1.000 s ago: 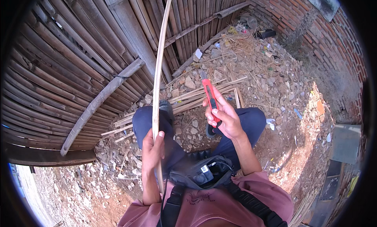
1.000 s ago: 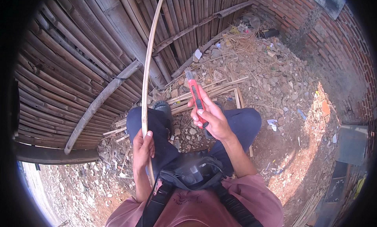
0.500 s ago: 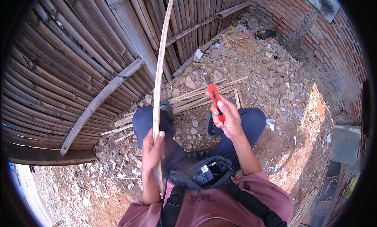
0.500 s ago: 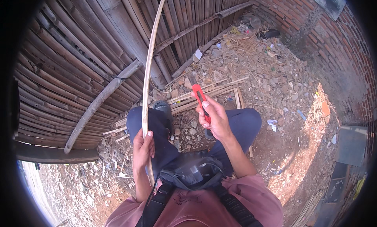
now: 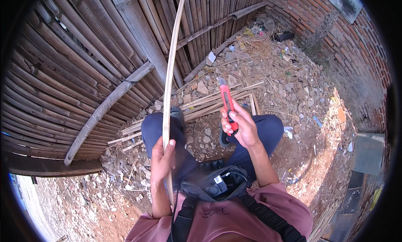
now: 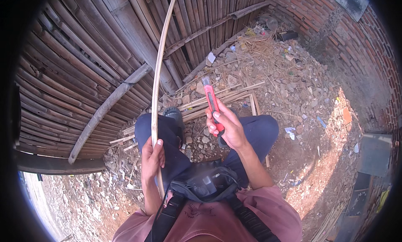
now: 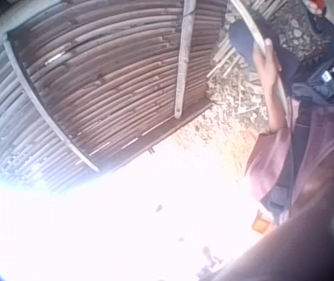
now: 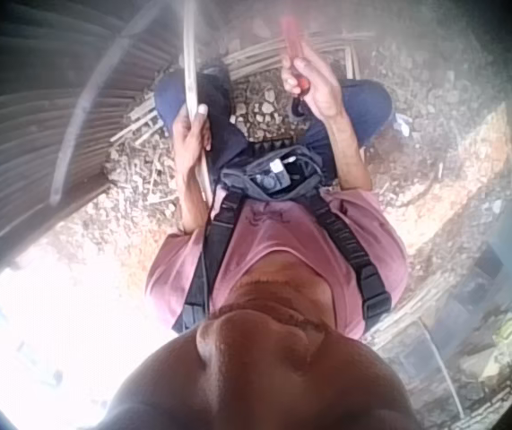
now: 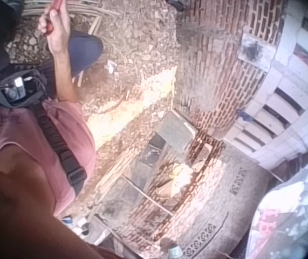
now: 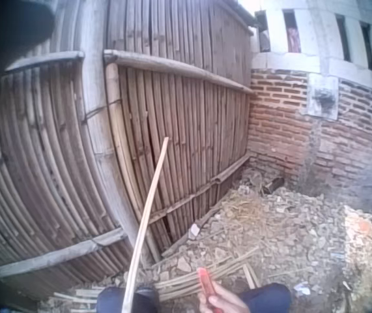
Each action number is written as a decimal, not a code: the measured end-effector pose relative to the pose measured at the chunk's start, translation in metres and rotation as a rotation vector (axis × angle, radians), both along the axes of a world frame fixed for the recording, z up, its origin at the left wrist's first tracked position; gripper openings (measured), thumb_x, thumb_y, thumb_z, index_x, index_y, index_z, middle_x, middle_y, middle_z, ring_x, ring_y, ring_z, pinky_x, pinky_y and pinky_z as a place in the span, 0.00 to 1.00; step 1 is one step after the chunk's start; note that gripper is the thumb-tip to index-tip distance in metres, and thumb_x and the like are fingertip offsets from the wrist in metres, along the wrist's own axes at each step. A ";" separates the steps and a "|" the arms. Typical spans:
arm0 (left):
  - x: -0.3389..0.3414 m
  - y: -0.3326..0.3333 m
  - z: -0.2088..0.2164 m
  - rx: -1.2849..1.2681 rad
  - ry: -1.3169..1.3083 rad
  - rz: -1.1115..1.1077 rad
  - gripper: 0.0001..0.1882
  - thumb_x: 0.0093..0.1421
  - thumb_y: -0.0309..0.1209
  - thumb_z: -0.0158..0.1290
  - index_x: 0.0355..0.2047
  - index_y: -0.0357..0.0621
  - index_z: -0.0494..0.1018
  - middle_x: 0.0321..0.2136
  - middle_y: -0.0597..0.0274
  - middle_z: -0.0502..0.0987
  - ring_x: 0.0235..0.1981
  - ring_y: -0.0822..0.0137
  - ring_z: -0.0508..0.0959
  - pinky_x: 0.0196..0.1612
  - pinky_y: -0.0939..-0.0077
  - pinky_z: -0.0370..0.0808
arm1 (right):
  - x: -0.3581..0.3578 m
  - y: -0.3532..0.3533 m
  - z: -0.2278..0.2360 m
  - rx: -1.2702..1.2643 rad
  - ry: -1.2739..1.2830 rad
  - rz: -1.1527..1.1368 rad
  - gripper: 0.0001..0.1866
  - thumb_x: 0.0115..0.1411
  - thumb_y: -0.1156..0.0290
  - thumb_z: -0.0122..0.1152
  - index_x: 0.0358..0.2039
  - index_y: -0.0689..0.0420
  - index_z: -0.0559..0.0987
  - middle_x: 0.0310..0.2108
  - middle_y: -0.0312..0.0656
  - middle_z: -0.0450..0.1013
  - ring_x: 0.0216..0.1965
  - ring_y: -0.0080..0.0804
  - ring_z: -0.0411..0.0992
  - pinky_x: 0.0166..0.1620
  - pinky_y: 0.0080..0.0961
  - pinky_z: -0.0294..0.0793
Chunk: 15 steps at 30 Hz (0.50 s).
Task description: The person uses a red utility knife to shave and smooth the end of a long, thin bamboo stick while sitting on the ground outdoors.
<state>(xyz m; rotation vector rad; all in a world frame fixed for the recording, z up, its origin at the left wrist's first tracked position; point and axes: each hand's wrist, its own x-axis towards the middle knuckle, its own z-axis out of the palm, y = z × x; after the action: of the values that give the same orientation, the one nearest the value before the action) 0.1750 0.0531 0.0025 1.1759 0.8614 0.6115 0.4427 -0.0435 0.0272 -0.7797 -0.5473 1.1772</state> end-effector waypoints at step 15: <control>-0.001 0.000 0.000 -0.010 -0.001 -0.011 0.10 0.78 0.36 0.50 0.42 0.44 0.67 0.15 0.76 0.59 0.11 0.82 0.60 0.14 0.83 0.63 | 0.007 -0.005 -0.008 -0.014 -0.136 -0.086 0.27 0.81 0.63 0.47 0.74 0.58 0.61 0.34 0.31 0.64 0.21 0.09 0.54 0.21 0.10 0.55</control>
<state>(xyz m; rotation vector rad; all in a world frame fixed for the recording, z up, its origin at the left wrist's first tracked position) 0.1742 0.0528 0.0026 1.1697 0.8558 0.5986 0.4500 -0.0480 0.0190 -0.8910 -0.6126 1.0550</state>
